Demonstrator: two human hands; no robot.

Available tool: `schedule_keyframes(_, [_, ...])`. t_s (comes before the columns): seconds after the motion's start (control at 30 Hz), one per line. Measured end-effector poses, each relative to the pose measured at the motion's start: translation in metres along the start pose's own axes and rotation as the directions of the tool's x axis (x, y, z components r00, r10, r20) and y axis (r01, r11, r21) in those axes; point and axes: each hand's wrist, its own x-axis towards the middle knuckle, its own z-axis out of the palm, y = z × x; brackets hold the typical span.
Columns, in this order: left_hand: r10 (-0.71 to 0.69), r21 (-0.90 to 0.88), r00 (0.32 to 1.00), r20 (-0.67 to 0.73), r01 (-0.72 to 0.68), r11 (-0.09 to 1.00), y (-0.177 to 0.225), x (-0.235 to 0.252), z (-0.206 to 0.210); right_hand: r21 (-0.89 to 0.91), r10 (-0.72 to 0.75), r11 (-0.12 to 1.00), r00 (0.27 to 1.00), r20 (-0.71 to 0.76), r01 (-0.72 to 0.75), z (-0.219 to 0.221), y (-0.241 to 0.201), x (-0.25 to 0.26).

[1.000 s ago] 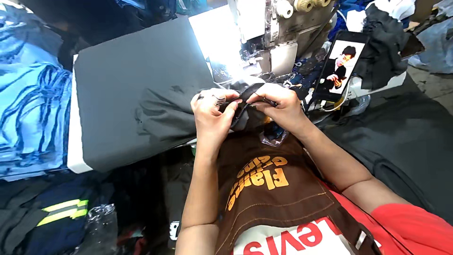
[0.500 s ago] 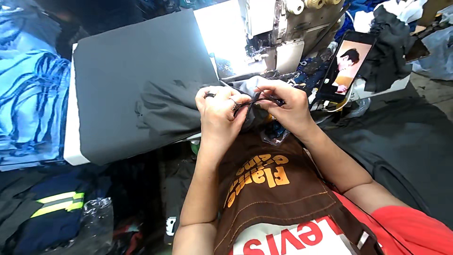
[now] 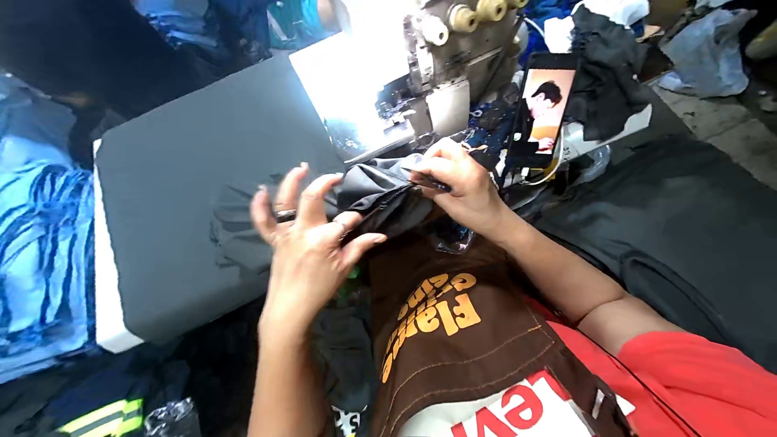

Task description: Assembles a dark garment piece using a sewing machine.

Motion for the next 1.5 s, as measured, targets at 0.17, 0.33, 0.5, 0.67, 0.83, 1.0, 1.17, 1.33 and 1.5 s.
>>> schedule_keyframes(0.17, [0.232,-0.072,0.972,0.02,-0.23,0.97,-0.003,0.01,-0.035,0.058,0.031,0.998,0.999,0.034,-0.033,-0.001,0.007,-0.002])
schedule_keyframes(0.33, [0.438,-0.251,0.899,0.029,-0.417,0.873,0.014,0.015,-0.015,0.064,0.036,0.997,0.999,0.034,-0.038,-0.005,0.009,-0.004])
schedule_keyframes(0.5, [0.388,-0.154,0.921,0.032,-0.379,0.913,0.005,0.024,-0.005,0.051,0.049,0.997,0.996,0.079,-0.054,-0.002,0.016,-0.01])
schedule_keyframes(0.67, [0.195,0.062,0.98,-0.029,-0.193,0.979,-0.014,0.027,-0.014,0.001,0.078,0.997,0.993,0.084,-0.079,-0.003,0.02,-0.015])
schedule_keyframes(0.83, [0.1,0.066,0.993,-0.067,-0.095,0.993,-0.027,0.023,-0.016,0.04,0.09,0.995,0.991,0.096,-0.094,-0.001,0.025,-0.017])
schedule_keyframes(1.0, [0.076,-0.353,0.997,-0.003,-0.072,0.933,-0.042,0.017,-0.006,0.103,0.145,0.982,0.982,0.118,-0.157,0.001,0.03,-0.023])
schedule_keyframes(1.17, [-0.103,-0.737,0.995,-0.009,0.063,0.673,-0.038,0.01,0.021,0.184,0.263,0.938,0.949,0.174,-0.294,0.002,0.032,-0.041])
schedule_keyframes(1.33, [-0.502,-0.923,0.864,0.041,0.225,0.312,-0.001,0.01,0.044,0.361,0.428,0.789,0.866,0.258,-0.497,0.013,0.042,-0.064])
schedule_keyframes(1.5, [-0.683,-0.953,0.73,0.034,0.229,0.196,0.038,0.017,0.072,0.237,0.489,0.787,0.81,0.323,-0.569,0.021,0.047,-0.068])
